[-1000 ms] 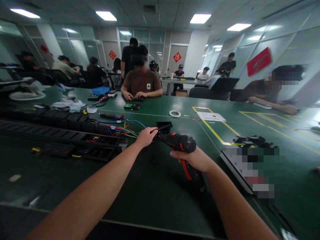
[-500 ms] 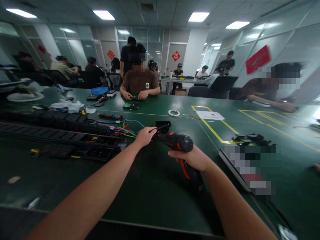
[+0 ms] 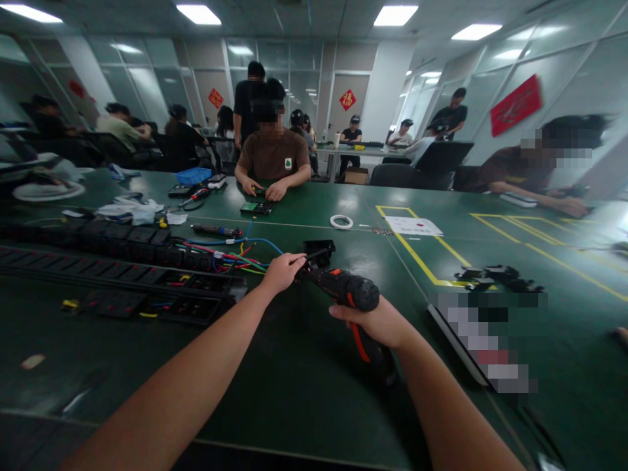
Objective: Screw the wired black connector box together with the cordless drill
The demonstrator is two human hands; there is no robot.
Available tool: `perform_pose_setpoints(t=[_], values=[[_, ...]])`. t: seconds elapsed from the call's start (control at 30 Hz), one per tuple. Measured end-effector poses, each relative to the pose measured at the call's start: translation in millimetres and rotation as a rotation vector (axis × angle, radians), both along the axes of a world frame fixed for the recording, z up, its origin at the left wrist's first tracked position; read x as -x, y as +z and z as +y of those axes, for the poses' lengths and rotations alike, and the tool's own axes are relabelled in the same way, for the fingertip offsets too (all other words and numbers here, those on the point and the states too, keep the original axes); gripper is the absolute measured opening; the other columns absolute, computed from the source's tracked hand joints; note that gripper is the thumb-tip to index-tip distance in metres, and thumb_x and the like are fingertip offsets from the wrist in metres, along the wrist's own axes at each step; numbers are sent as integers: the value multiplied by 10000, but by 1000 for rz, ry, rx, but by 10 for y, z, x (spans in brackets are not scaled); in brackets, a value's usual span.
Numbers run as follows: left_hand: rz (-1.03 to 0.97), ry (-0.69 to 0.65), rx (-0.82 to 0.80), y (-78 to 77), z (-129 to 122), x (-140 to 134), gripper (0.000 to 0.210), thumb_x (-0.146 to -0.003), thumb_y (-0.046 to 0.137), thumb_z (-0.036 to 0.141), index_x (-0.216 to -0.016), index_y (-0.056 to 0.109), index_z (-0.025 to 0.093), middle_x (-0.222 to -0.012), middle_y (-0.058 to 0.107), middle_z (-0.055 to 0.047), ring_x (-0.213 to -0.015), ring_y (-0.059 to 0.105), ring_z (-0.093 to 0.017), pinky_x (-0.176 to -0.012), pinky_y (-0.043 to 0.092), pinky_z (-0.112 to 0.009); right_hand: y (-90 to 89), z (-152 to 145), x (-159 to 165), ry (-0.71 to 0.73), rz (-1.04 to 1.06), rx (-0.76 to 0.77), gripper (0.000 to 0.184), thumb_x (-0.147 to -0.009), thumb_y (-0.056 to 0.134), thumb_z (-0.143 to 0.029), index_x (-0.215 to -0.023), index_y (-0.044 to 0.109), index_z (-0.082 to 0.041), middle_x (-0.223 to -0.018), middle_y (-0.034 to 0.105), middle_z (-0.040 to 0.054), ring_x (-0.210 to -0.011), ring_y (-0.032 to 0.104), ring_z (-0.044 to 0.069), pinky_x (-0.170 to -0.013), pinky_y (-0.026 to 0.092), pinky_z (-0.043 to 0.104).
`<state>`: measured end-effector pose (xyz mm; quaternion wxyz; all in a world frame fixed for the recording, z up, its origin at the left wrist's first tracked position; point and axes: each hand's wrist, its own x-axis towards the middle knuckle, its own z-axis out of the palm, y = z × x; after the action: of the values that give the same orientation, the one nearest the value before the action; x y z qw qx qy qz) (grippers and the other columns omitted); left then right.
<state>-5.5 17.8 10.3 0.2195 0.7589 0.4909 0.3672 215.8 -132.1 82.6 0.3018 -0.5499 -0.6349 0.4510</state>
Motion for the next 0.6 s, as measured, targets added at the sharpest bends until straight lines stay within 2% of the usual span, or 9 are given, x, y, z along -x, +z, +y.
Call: perform_pose_setpoints(t=[0.17,0.33,0.5,0.6], values=[[-15,11,18,-13,-15,-7,377,-977,497,403,-1221,729,235,-1203,726,-66,-1126,648,-229,-1000,465,-306,-12,-10,-11,2,30,15,297,-748,776,-432,-881,654,-197,-725,620,2,-642,564,174,-602,466,316],[-19,17,14,-11,-36,-9,370,-978,499,396,-1211,733,231,-1190,730,-63,-1114,653,-219,-1002,466,-305,-19,-38,-32,-16,-19,33,298,-756,752,-455,-822,648,-184,-686,609,1,-641,556,169,-594,449,304],[-21,14,11,-1,-40,-10,363,-981,495,388,-1205,736,233,-1192,732,-58,-1114,654,-211,-1005,464,-296,1,-52,-25,-34,-20,58,342,-740,757,-476,-856,648,-174,-674,610,2,-637,564,176,-589,453,309],[-17,3,12,10,-41,-6,363,-981,497,383,-1209,733,227,-1192,734,-59,-1106,660,-212,-1005,465,-301,32,-67,-4,-32,-14,16,315,-760,749,-462,-849,645,-178,-652,603,-8,-609,549,161,-570,439,297]])
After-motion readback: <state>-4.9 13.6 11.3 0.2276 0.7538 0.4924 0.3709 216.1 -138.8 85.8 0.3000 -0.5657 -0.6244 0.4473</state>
